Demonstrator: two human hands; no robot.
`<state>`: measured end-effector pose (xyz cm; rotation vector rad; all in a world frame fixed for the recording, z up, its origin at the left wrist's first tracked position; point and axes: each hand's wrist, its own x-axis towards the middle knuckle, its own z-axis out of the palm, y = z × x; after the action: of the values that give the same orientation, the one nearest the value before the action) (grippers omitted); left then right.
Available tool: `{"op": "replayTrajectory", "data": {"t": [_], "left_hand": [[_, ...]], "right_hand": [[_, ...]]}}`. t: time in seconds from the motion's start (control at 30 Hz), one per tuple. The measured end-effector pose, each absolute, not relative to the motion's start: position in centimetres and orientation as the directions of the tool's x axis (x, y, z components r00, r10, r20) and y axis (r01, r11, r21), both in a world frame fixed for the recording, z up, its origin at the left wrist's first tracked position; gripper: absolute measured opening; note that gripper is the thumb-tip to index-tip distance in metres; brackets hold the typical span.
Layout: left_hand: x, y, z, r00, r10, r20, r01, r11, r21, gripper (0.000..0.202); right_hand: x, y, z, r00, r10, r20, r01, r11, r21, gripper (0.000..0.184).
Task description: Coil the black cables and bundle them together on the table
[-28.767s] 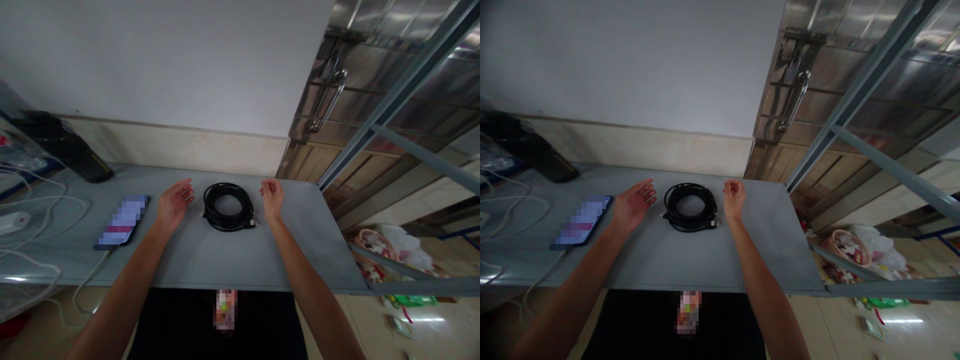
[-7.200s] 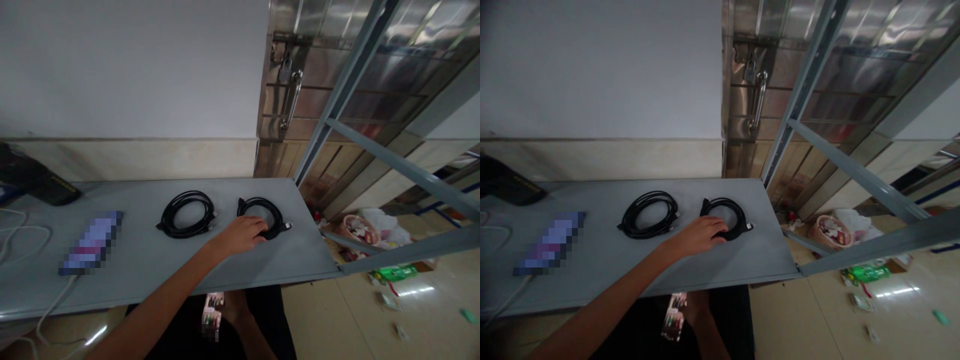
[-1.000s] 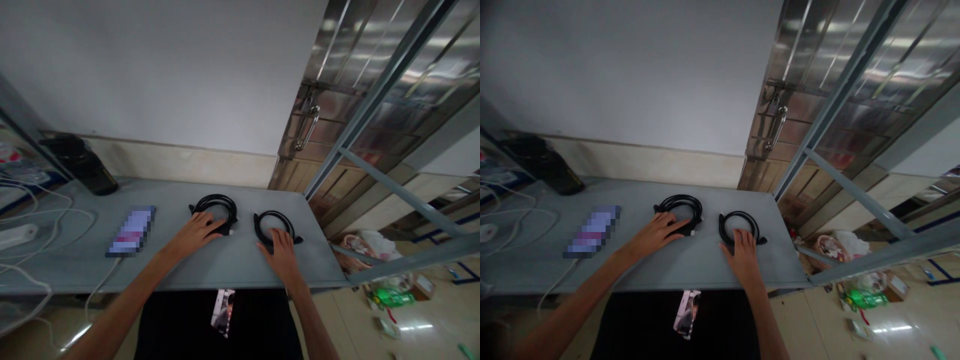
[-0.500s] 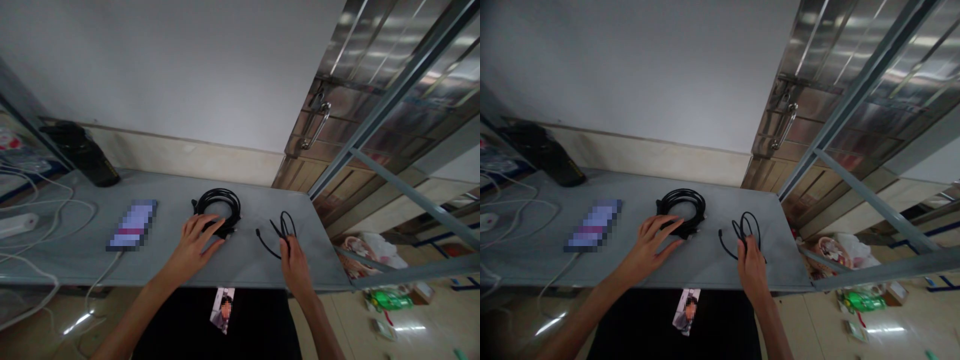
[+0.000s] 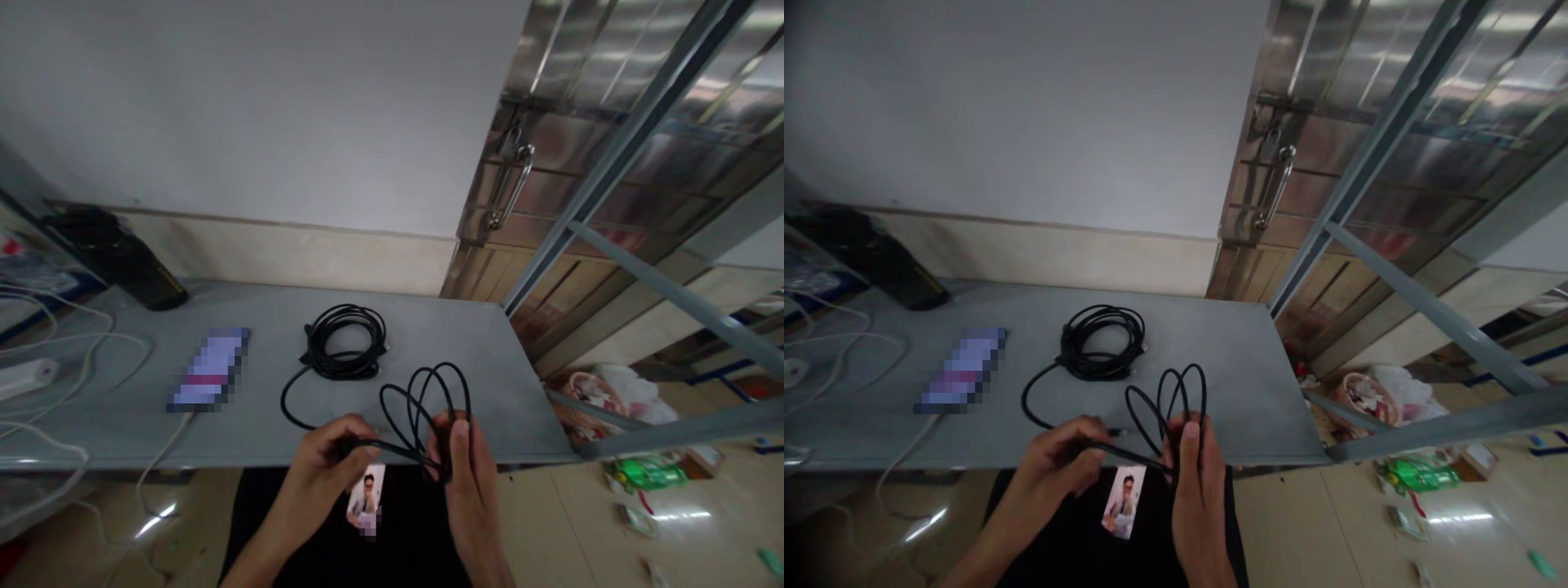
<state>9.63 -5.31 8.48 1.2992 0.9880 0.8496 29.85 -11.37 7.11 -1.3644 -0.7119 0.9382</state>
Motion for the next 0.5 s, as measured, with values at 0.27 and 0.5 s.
{"op": "replayTrajectory", "data": {"t": [0.27,0.5], "left_hand": [[1.9,0.0,7.8,0.113,0.993,0.012,0.099,-0.024,0.995,0.046],[-0.7,2.6,8.5,0.129,0.990,0.061,0.187,-0.085,0.979,0.052]], "right_hand": [[39.3,-11.9,6.4,0.569,0.821,-0.051,-0.255,0.117,-0.960,0.058],[47.2,-15.4,5.9,0.688,0.718,-0.106,-0.308,0.157,-0.938,0.050]]}}
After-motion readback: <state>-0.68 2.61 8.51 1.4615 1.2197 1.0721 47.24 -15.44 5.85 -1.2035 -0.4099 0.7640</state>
